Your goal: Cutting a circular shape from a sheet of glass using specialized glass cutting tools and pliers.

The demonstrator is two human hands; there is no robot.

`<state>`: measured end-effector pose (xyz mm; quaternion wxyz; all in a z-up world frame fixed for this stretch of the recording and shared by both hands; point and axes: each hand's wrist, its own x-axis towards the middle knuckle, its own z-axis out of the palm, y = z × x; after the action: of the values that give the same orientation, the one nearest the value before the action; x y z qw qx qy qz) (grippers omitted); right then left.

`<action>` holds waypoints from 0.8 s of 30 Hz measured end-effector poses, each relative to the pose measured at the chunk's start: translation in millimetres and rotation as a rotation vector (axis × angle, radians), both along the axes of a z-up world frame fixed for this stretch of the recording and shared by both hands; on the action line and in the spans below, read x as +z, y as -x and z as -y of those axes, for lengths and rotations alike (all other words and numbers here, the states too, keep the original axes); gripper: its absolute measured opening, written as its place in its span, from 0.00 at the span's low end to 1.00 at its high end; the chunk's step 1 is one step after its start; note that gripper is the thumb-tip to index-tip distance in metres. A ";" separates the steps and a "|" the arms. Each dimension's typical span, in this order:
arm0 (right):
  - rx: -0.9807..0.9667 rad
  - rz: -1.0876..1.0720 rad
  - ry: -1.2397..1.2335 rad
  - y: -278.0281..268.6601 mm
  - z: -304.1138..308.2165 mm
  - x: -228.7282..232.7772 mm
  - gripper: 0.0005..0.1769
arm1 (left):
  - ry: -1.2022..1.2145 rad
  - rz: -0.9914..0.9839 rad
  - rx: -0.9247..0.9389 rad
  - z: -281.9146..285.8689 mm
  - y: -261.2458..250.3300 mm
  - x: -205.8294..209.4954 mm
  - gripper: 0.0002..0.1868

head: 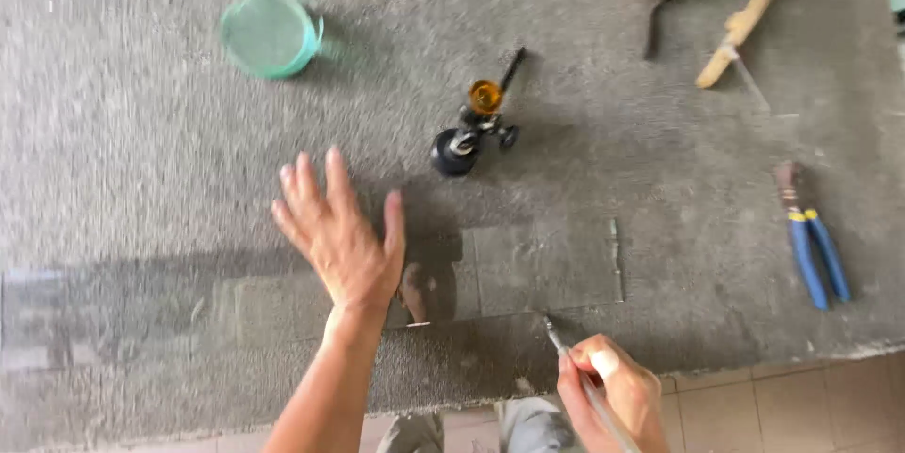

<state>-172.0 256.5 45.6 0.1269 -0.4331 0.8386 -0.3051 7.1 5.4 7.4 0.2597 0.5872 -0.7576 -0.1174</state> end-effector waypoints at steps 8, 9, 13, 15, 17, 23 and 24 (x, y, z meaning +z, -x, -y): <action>-0.174 0.510 0.159 86.7 -38.4 -14.7 0.05 | -0.766 -1.212 0.625 -141.9 5.6 -17.5 0.16; -0.363 0.686 0.078 100.4 -44.0 -20.2 0.12 | -1.155 -1.577 0.852 -160.4 7.0 -38.9 0.14; -0.502 0.883 0.099 122.2 -15.7 -11.1 0.14 | -1.328 -1.441 1.086 -145.9 32.5 -31.0 0.14; -0.503 1.045 -0.056 127.0 -2.6 -21.0 0.14 | -1.384 -1.393 1.103 -140.9 31.3 -35.4 0.20; -0.493 1.055 -0.124 124.5 6.9 -28.6 0.13 | -1.407 -1.372 1.118 -139.6 32.0 -34.1 0.22; -0.493 1.106 -0.260 121.6 25.4 -33.0 0.05 | -1.397 -1.320 1.187 -133.0 47.0 -10.2 0.27; -0.517 1.147 -0.267 122.6 25.2 -31.2 0.04 | -1.382 -1.337 1.188 -134.2 51.0 -0.8 0.28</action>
<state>-294.6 231.3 14.3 0.5304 0.0343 0.7455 -0.4021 -43.9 139.5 6.6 0.2470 0.6914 0.1597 -0.6599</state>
